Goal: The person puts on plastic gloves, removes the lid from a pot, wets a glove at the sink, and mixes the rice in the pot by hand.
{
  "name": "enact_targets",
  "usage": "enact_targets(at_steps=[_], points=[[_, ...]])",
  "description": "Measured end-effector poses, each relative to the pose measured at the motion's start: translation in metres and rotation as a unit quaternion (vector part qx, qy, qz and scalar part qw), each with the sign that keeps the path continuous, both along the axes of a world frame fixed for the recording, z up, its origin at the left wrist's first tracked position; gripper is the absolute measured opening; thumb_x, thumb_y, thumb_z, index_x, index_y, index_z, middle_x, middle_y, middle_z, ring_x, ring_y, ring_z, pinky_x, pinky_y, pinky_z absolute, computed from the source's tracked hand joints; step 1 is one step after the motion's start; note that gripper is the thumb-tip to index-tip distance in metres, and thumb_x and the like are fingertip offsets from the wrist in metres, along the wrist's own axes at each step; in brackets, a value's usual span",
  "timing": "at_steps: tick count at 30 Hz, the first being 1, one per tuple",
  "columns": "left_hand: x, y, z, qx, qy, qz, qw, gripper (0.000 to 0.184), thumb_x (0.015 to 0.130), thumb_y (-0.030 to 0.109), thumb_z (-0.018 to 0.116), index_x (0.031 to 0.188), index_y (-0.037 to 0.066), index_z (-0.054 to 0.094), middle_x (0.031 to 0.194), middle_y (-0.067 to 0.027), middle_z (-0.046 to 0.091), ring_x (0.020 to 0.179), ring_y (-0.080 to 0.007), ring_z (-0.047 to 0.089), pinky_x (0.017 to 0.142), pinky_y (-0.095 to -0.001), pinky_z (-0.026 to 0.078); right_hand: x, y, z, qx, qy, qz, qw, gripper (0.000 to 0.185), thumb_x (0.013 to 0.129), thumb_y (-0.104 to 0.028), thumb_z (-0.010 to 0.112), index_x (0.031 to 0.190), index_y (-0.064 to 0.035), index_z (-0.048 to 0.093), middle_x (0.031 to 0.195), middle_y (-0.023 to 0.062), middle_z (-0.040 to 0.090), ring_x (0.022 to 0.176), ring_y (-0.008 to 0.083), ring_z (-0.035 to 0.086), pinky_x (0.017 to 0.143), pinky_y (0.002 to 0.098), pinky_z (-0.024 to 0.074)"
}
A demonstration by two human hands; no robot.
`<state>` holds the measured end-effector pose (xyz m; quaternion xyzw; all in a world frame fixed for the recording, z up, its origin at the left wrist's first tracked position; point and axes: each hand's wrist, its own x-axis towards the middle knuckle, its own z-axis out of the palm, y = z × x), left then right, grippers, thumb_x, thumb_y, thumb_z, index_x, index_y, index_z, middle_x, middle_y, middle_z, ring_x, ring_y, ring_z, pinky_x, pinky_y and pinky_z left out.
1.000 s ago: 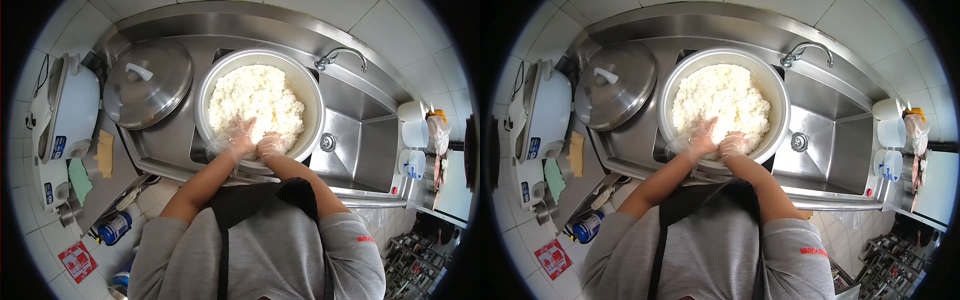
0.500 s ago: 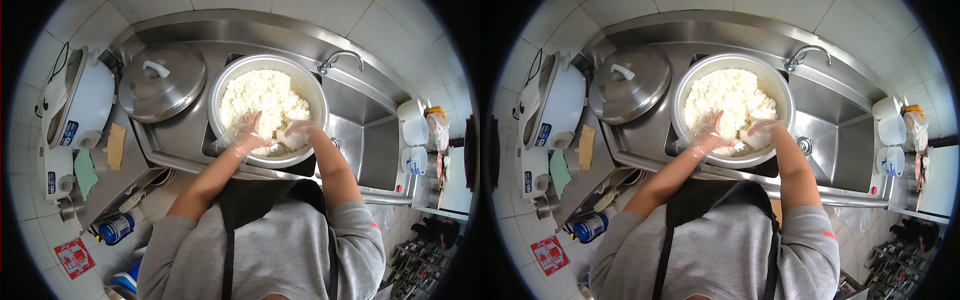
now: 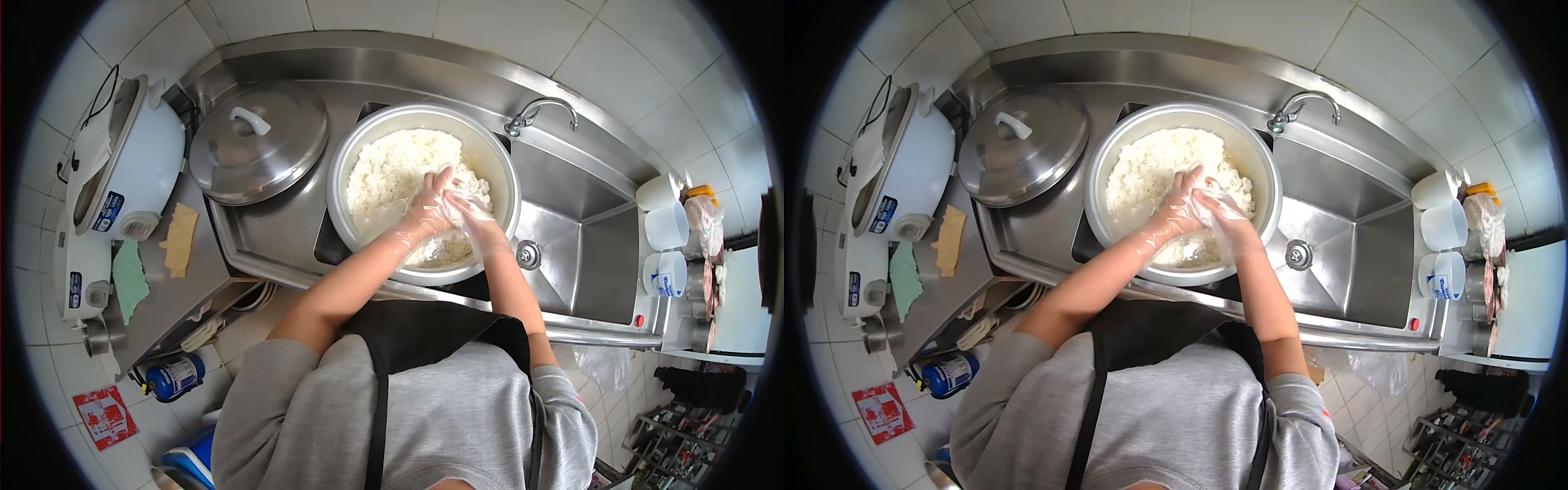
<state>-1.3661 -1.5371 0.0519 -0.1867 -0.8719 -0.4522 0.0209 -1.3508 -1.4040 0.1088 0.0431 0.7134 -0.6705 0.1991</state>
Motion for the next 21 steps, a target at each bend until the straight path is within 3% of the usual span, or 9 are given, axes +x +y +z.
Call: enact_targets(at_steps=[2, 3, 7, 12, 16, 17, 19, 20, 21], points=[[-0.006, -0.005, -0.008, -0.006, -0.067, 0.009, 0.998, 0.101, 0.05, 0.034, 0.081, 0.129, 0.006, 0.025, 0.121, -0.0139, 0.035, 0.112, -0.0319, 0.035, 0.098, -0.0384, 0.032, -0.007, 0.002, -0.026, 0.006, 0.063, 0.073, 0.995, 0.055, 0.079, -0.035, 0.064, 0.118, 0.0002, 0.05, 0.114, 0.0115, 0.055, 0.105, 0.0203, 0.049, 0.088, 0.028, 0.0374], [-0.006, -0.002, -0.009, -0.074, 0.06, 0.023, 0.995, 0.073, 0.059, 0.024, 0.076, 0.116, 0.008, 0.034, 0.109, -0.011, 0.039, 0.099, -0.0243, 0.042, 0.085, -0.0363, 0.041, -0.001, 0.004, -0.028, 0.024, 0.093, 0.085, 0.992, 0.055, 0.078, -0.034, 0.065, 0.117, 0.0018, 0.05, 0.111, 0.0119, 0.055, 0.102, 0.0188, 0.05, 0.087, 0.028, 0.0378], [-0.003, -0.01, 0.008, 0.03, -0.044, 0.003, 0.999, 0.06, 0.063, 0.017, 0.073, 0.11, 0.009, 0.036, 0.103, -0.0099, 0.045, 0.096, -0.0218, 0.046, 0.083, -0.0356, 0.043, -0.008, -0.001, -0.042, -0.053, 0.029, 0.131, 0.99, 0.049, 0.079, -0.032, 0.064, 0.113, 0.0017, 0.053, 0.103, 0.0088, 0.058, 0.096, 0.015, 0.051, 0.084, 0.0261, 0.0383], [0.0, -0.014, 0.033, 0.102, -0.079, -0.028, 0.991, 0.046, 0.069, 0.008, 0.07, 0.102, 0.011, 0.038, 0.095, -0.0086, 0.053, 0.092, -0.0186, 0.051, 0.079, -0.0348, 0.045, 0.019, -0.014, 0.02, -0.165, -0.077, -0.019, 0.983, 0.045, 0.079, -0.028, 0.063, 0.111, 0.0005, 0.054, 0.102, 0.0098, 0.058, 0.095, 0.0162, 0.053, 0.084, 0.0275, 0.0391], [-0.02, -0.009, 0.024, 0.053, -0.098, -0.074, 0.991, 0.046, 0.068, 0.002, 0.066, 0.103, 0.01, 0.036, 0.097, -0.0093, 0.053, 0.091, -0.0174, 0.051, 0.081, -0.0316, 0.043, 0.01, -0.005, -0.014, -0.252, -0.019, -0.022, 0.967, 0.043, 0.077, -0.023, 0.064, 0.11, 0.0016, 0.054, 0.099, 0.0109, 0.059, 0.094, 0.0174, 0.055, 0.084, 0.0285, 0.04], [-0.031, -0.01, -0.004, 0.103, -0.136, -0.074, 0.983, 0.048, 0.068, 0.001, 0.064, 0.105, 0.009, 0.036, 0.097, -0.0094, 0.053, 0.091, -0.0178, 0.051, 0.081, -0.0316, 0.043, 0.01, -0.004, -0.006, -0.235, -0.009, -0.003, 0.972, 0.043, 0.076, -0.021, 0.064, 0.11, 0.0019, 0.053, 0.098, 0.0109, 0.06, 0.093, 0.0177, 0.056, 0.083, 0.0285, 0.0405], [-0.043, -0.018, -0.031, 0.157, -0.166, -0.121, 0.966, 0.055, 0.067, -0.002, 0.061, 0.114, 0.009, 0.035, 0.103, -0.0097, 0.052, 0.095, -0.0189, 0.051, 0.084, -0.0313, 0.042, 0.005, -0.002, -0.024, -0.361, -0.023, -0.039, 0.931, 0.04, 0.074, -0.017, 0.063, 0.109, 0.0022, 0.054, 0.098, 0.0114, 0.06, 0.09, 0.0188, 0.057, 0.082, 0.0292, 0.042], [-0.031, -0.015, -0.011, 0.173, -0.162, -0.116, 0.965, 0.06, 0.067, -0.003, 0.06, 0.12, 0.008, 0.032, 0.108, -0.0096, 0.05, 0.1, -0.0193, 0.05, 0.087, -0.0314, 0.042, 0.013, 0.004, -0.007, -0.324, -0.025, -0.056, 0.944, 0.034, 0.072, -0.015, 0.063, 0.102, 0.0016, 0.059, 0.097, 0.0106, 0.061, 0.087, 0.0185, 0.057, 0.081, 0.0306, 0.0427], [-0.04, -0.017, -0.028, 0.164, -0.157, -0.133, 0.965, 0.066, 0.067, -0.005, 0.059, 0.124, 0.007, 0.027, 0.112, -0.0096, 0.049, 0.104, -0.0201, 0.049, 0.089, -0.0315, 0.041, 0.002, 0.009, -0.044, -0.308, 0.033, -0.029, 0.951, 0.027, 0.071, -0.017, 0.064, 0.092, 0.0002, 0.064, 0.096, 0.0094, 0.062, 0.088, 0.017, 0.057, 0.082, 0.0306, 0.0425]])
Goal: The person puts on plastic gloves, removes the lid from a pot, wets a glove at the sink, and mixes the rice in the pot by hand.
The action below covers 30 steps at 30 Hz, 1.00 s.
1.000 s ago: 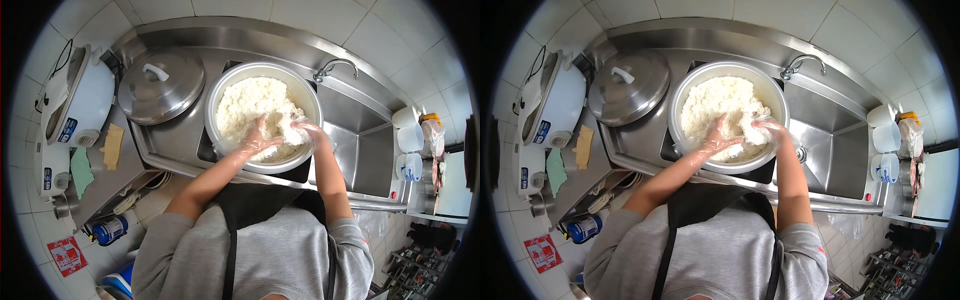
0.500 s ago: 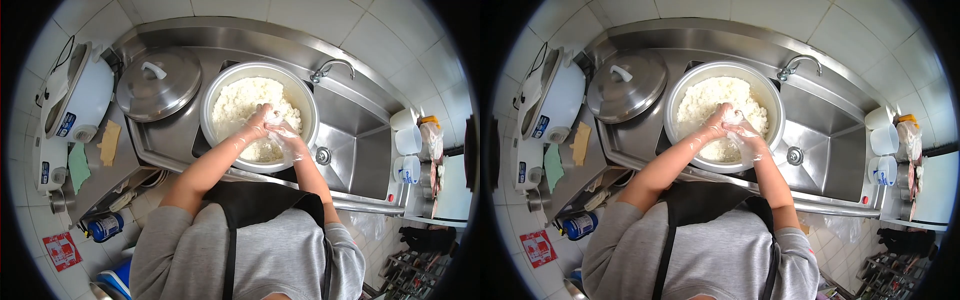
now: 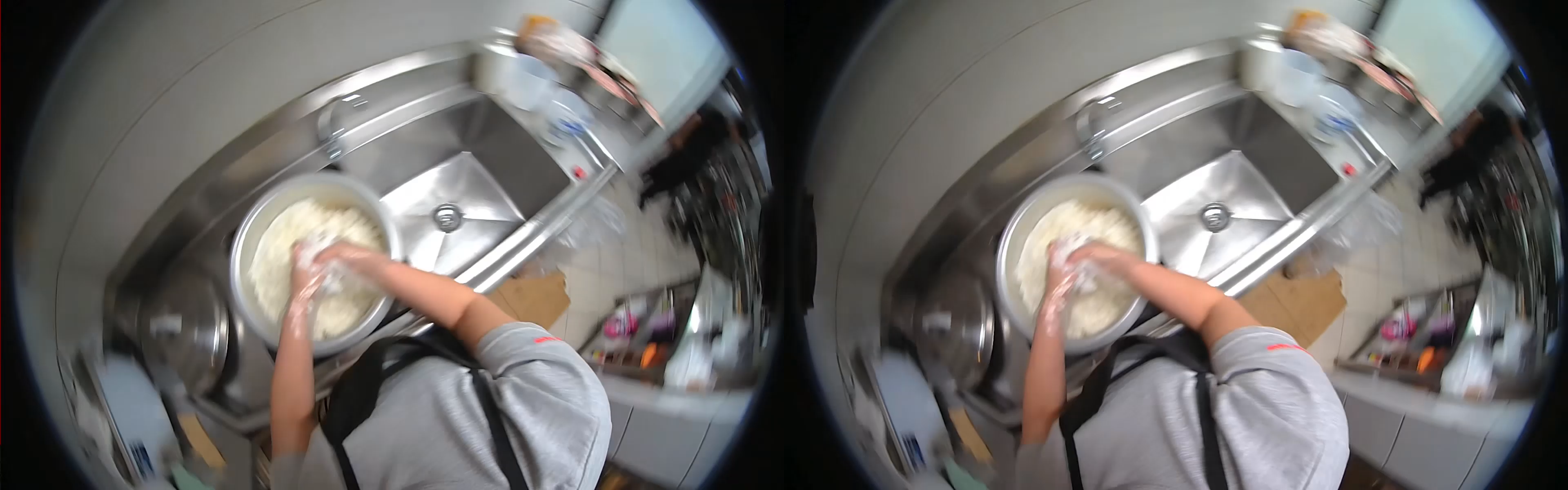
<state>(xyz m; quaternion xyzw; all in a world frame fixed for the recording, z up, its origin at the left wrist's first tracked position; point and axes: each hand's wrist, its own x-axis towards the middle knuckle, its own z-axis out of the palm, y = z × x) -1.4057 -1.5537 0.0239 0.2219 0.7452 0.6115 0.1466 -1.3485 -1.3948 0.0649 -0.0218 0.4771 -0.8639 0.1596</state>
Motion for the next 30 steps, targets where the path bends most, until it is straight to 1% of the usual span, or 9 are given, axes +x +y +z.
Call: enact_targets(at_steps=[2, 6, 9, 10, 13, 19, 22, 24, 30], points=[[-0.005, 0.009, 0.002, -0.047, 0.043, -0.01, 0.998, 0.075, 0.068, -0.01, 0.055, 0.13, 0.008, 0.017, 0.113, -0.0097, 0.048, 0.104, -0.0209, 0.049, 0.088, -0.0306, 0.042, -0.002, 0.005, -0.002, 0.068, 0.049, -0.026, 0.996, 0.028, 0.074, -0.018, 0.058, 0.092, 0.0027, 0.063, 0.095, 0.0081, 0.062, 0.088, 0.0159, 0.055, 0.082, 0.0269, 0.0399], [0.0, 0.004, 0.017, 0.015, -0.137, -0.005, 0.99, 0.069, 0.077, 0.004, 0.055, 0.133, 0.017, 0.017, 0.125, -0.0103, 0.039, 0.109, -0.0227, 0.044, 0.089, -0.0361, 0.041, 0.012, 0.013, 0.046, 0.124, -0.016, -0.087, 0.988, 0.029, 0.071, -0.022, 0.06, 0.087, 0.0021, 0.064, 0.087, 0.0081, 0.062, 0.08, 0.0158, 0.054, 0.074, 0.0266, 0.0411], [0.006, 0.01, 0.04, 0.037, -0.149, -0.018, 0.988, 0.068, 0.083, 0.022, 0.054, 0.136, 0.023, 0.012, 0.126, -0.0096, 0.037, 0.111, -0.0232, 0.042, 0.089, -0.0383, 0.04, -0.003, 0.016, 0.019, 0.174, 0.009, -0.082, 0.981, 0.035, 0.069, -0.027, 0.063, 0.087, 0.0023, 0.063, 0.085, 0.0096, 0.061, 0.079, 0.0163, 0.054, 0.072, 0.0278, 0.0412], [0.021, 0.027, 0.071, 0.024, -0.217, 0.053, 0.975, 0.066, 0.086, 0.04, 0.047, 0.139, 0.019, 0.013, 0.131, -0.0099, 0.034, 0.115, -0.0261, 0.039, 0.093, -0.0397, 0.036, -0.002, 0.023, 0.025, 0.227, 0.049, -0.065, 0.971, 0.038, 0.069, -0.03, 0.065, 0.089, 0.0026, 0.063, 0.085, 0.0103, 0.062, 0.079, 0.0168, 0.054, 0.072, 0.0281, 0.0411], [-0.015, 0.017, 0.028, -0.003, -0.114, 0.134, 0.984, 0.063, 0.087, 0.043, 0.045, 0.137, 0.012, 0.021, 0.132, -0.0133, 0.033, 0.117, -0.0272, 0.038, 0.097, -0.0404, 0.032, 0.002, 0.024, 0.049, 0.252, 0.048, -0.063, 0.964, 0.05, 0.069, -0.039, 0.066, 0.094, 0.0038, 0.062, 0.085, 0.0117, 0.062, 0.079, 0.0186, 0.055, 0.072, 0.0294, 0.041], [-0.013, 0.024, 0.07, 0.032, -0.294, 0.182, 0.938, 0.062, 0.088, 0.047, 0.04, 0.132, 0.004, 0.032, 0.132, -0.0137, 0.037, 0.118, -0.0292, 0.04, 0.097, -0.039, 0.034, -0.008, 0.011, 0.062, 0.35, 0.077, -0.092, 0.929, 0.063, 0.07, -0.053, 0.063, 0.098, 0.0037, 0.061, 0.088, 0.0171, 0.063, 0.082, 0.0257, 0.058, 0.074, 0.0339, 0.0432], [-0.036, 0.001, 0.023, 0.168, -0.22, 0.08, 0.958, 0.059, 0.087, 0.045, 0.043, 0.127, 0.001, 0.039, 0.124, -0.014, 0.045, 0.11, -0.0279, 0.047, 0.092, -0.038, 0.04, -0.007, 0.005, 0.075, 0.411, 0.041, -0.071, 0.908, 0.063, 0.069, -0.054, 0.063, 0.1, 0.0014, 0.061, 0.096, 0.02, 0.062, 0.089, 0.0301, 0.059, 0.08, 0.036, 0.043], [-0.039, -0.005, 0.016, 0.173, -0.272, 0.12, 0.939, 0.056, 0.086, 0.047, 0.043, 0.121, 0.003, 0.045, 0.116, -0.0128, 0.051, 0.104, -0.0269, 0.052, 0.086, -0.0386, 0.044, -0.008, -0.003, 0.075, 0.428, 0.042, -0.049, 0.901, 0.064, 0.069, -0.055, 0.063, 0.101, 0.0003, 0.061, 0.1, 0.0214, 0.061, 0.092, 0.0321, 0.058, 0.082, 0.037, 0.0426], [-0.025, 0.014, 0.057, 0.265, -0.387, 0.016, 0.883, 0.054, 0.085, 0.046, 0.045, 0.108, -0.002, 0.052, 0.101, -0.0138, 0.057, 0.088, -0.0265, 0.058, 0.076, -0.0366, 0.048, 0.006, -0.008, 0.093, 0.439, 0.073, -0.051, 0.894, 0.066, 0.07, -0.058, 0.058, 0.103, -0.0003, 0.06, 0.1, 0.0223, 0.06, 0.094, 0.0341, 0.058, 0.084, 0.0369, 0.0427]])
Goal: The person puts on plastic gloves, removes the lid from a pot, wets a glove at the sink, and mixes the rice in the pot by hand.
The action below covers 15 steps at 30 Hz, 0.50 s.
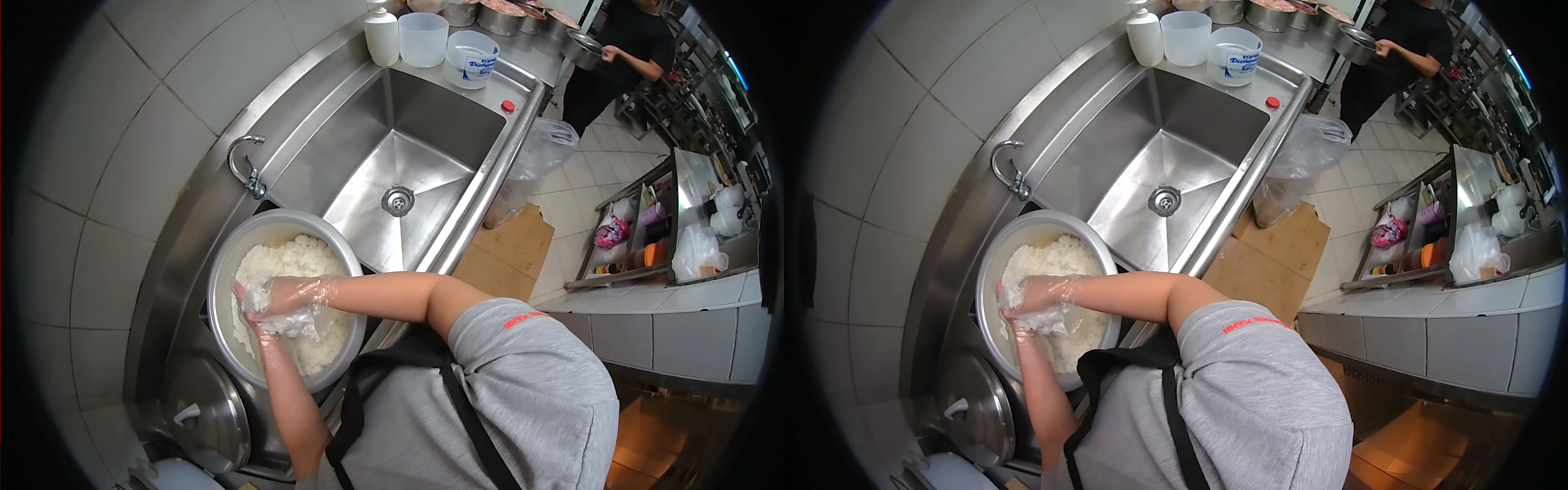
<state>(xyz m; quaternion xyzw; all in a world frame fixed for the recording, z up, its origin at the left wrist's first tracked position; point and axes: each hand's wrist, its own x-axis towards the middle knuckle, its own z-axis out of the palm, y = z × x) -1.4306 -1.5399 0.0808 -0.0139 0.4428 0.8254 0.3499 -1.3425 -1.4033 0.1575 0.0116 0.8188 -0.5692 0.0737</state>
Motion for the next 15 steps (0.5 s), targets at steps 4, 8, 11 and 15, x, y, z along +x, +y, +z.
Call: enact_targets(at_steps=[4, 8, 11, 15], points=[[-0.01, -0.006, -0.034, -0.057, 0.103, 0.115, 0.986, 0.044, 0.087, 0.039, 0.045, 0.099, -0.002, 0.055, 0.088, -0.0139, 0.059, 0.073, -0.0255, 0.059, 0.065, -0.0327, 0.051, -0.004, -0.005, -0.013, -0.063, -0.017, -0.062, 0.996, 0.069, 0.068, -0.058, 0.06, 0.105, 0.0001, 0.059, 0.102, 0.0222, 0.06, 0.096, 0.0336, 0.057, 0.085, 0.0367, 0.0421], [-0.027, -0.011, -0.051, -0.141, 0.09, 0.185, 0.968, 0.039, 0.086, 0.03, 0.043, 0.104, -0.003, 0.053, 0.094, -0.0173, 0.057, 0.086, -0.029, 0.058, 0.076, -0.0391, 0.049, -0.006, 0.001, -0.023, -0.156, 0.015, -0.063, 0.986, 0.075, 0.064, -0.059, 0.063, 0.112, -0.0013, 0.056, 0.107, 0.025, 0.057, 0.101, 0.0319, 0.055, 0.089, 0.0348, 0.0405], [-0.013, 0.0, -0.024, -0.149, 0.021, 0.224, 0.963, 0.043, 0.086, 0.03, 0.043, 0.11, -0.005, 0.051, 0.102, -0.0188, 0.056, 0.092, -0.0308, 0.057, 0.079, -0.0402, 0.048, -0.014, 0.004, -0.043, -0.118, 0.015, -0.064, 0.991, 0.094, 0.063, -0.05, 0.072, 0.125, 0.0109, 0.035, 0.12, 0.0242, 0.048, 0.11, 0.0281, 0.049, 0.096, 0.0316, 0.035], [-0.021, -0.011, -0.047, -0.135, 0.018, 0.166, 0.977, 0.048, 0.087, 0.031, 0.042, 0.117, -0.006, 0.047, 0.112, -0.0188, 0.054, 0.098, -0.0311, 0.056, 0.084, -0.0396, 0.047, -0.005, -0.002, -0.058, -0.122, 0.093, -0.033, 0.988, 0.101, 0.059, -0.039, 0.075, 0.134, 0.0033, 0.023, 0.128, 0.0271, 0.038, 0.118, 0.0324, 0.042, 0.1, 0.0325, 0.0318]])
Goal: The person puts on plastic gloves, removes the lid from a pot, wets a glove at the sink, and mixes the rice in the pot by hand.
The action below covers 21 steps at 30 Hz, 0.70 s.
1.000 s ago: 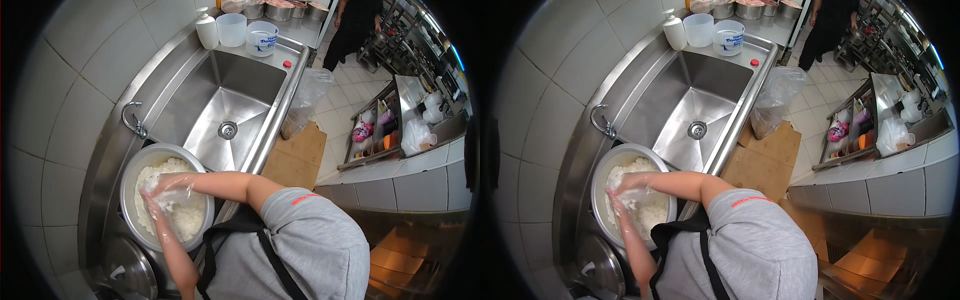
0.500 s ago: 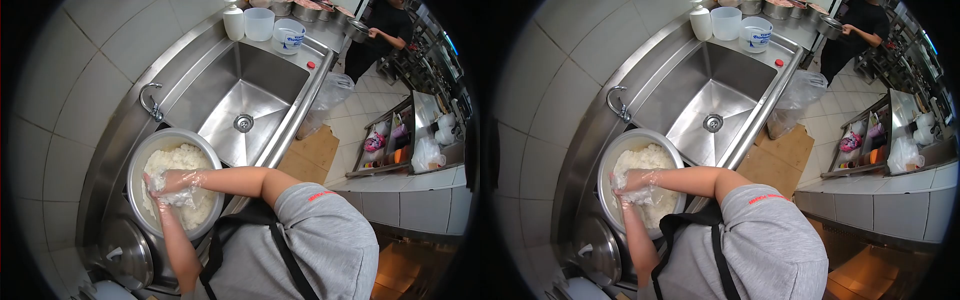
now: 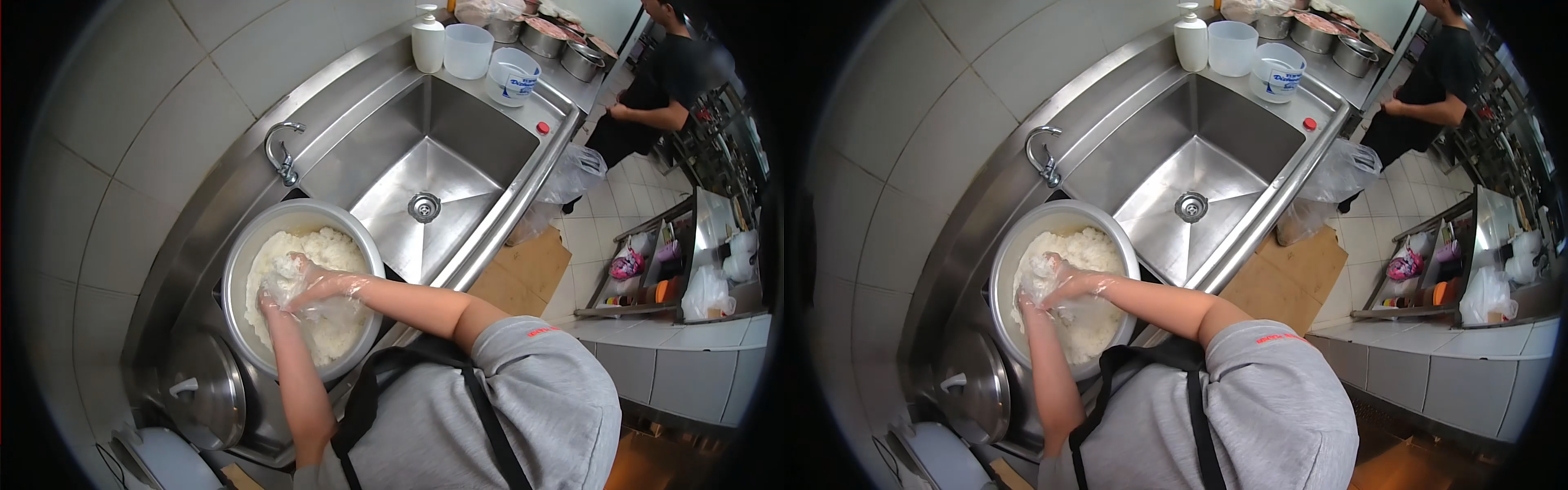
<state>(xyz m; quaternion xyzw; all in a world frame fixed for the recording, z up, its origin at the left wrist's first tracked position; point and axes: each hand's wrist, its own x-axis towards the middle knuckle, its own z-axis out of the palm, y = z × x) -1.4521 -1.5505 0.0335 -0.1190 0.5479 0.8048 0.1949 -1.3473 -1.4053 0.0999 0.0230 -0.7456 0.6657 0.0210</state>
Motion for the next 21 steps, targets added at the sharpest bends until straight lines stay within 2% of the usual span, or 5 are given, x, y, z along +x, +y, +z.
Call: enact_targets(at_steps=[3, 5, 8, 17, 21], points=[[0.007, -0.001, -0.009, 0.237, -0.071, -0.107, 0.963, 0.047, 0.088, 0.031, 0.041, 0.12, -0.003, 0.046, 0.115, -0.0161, 0.053, 0.104, -0.0288, 0.053, 0.089, -0.0385, 0.043, -0.005, -0.009, -0.021, 0.133, 0.084, -0.038, 0.987, 0.102, 0.06, -0.028, 0.077, 0.135, 0.0041, 0.016, 0.129, 0.0226, 0.039, 0.118, 0.0293, 0.041, 0.101, 0.0324, 0.0305], [0.019, 0.005, -0.002, 0.07, 0.114, -0.173, 0.976, 0.049, 0.088, 0.033, 0.04, 0.123, -0.001, 0.043, 0.12, -0.0146, 0.05, 0.109, -0.0282, 0.05, 0.093, -0.0402, 0.04, -0.009, -0.009, -0.025, -0.007, 0.064, -0.007, 0.998, 0.1, 0.063, -0.021, 0.076, 0.136, 0.0021, 0.011, 0.127, 0.0191, 0.042, 0.119, 0.0252, 0.041, 0.102, 0.0316, 0.0292], [0.046, 0.019, 0.021, 0.104, -0.006, -0.093, 0.99, 0.051, 0.089, 0.04, 0.038, 0.127, 0.006, 0.041, 0.127, -0.0101, 0.046, 0.116, -0.0274, 0.043, 0.097, -0.0444, 0.034, -0.008, -0.001, -0.007, -0.03, -0.009, -0.031, 0.999, 0.089, 0.063, -0.013, 0.075, 0.134, -0.0006, 0.021, 0.124, 0.0195, 0.045, 0.116, 0.0262, 0.043, 0.101, 0.0321, 0.032], [0.032, -0.001, -0.007, 0.084, -0.057, -0.182, 0.978, 0.043, 0.088, 0.026, 0.048, 0.127, 0.01, 0.042, 0.117, -0.0083, 0.052, 0.104, -0.0248, 0.051, 0.085, -0.0414, 0.044, -0.032, 0.008, -0.016, 0.204, 0.053, 0.028, 0.977, 0.049, 0.075, -0.019, 0.061, 0.117, -0.0003, 0.046, 0.103, 0.0239, 0.057, 0.099, 0.0361, 0.054, 0.086, 0.0388, 0.0424], [0.053, 0.019, 0.036, -0.102, -0.016, -0.124, 0.987, 0.032, 0.087, 0.021, 0.047, 0.114, 0.002, 0.05, 0.099, -0.0099, 0.058, 0.087, -0.0227, 0.058, 0.073, -0.0366, 0.048, -0.037, 0.007, -0.033, 0.261, 0.023, 0.01, 0.965, 0.039, 0.077, -0.021, 0.06, 0.112, -0.0059, 0.052, 0.103, 0.0185, 0.059, 0.096, 0.0346, 0.056, 0.083, 0.0395, 0.043]])
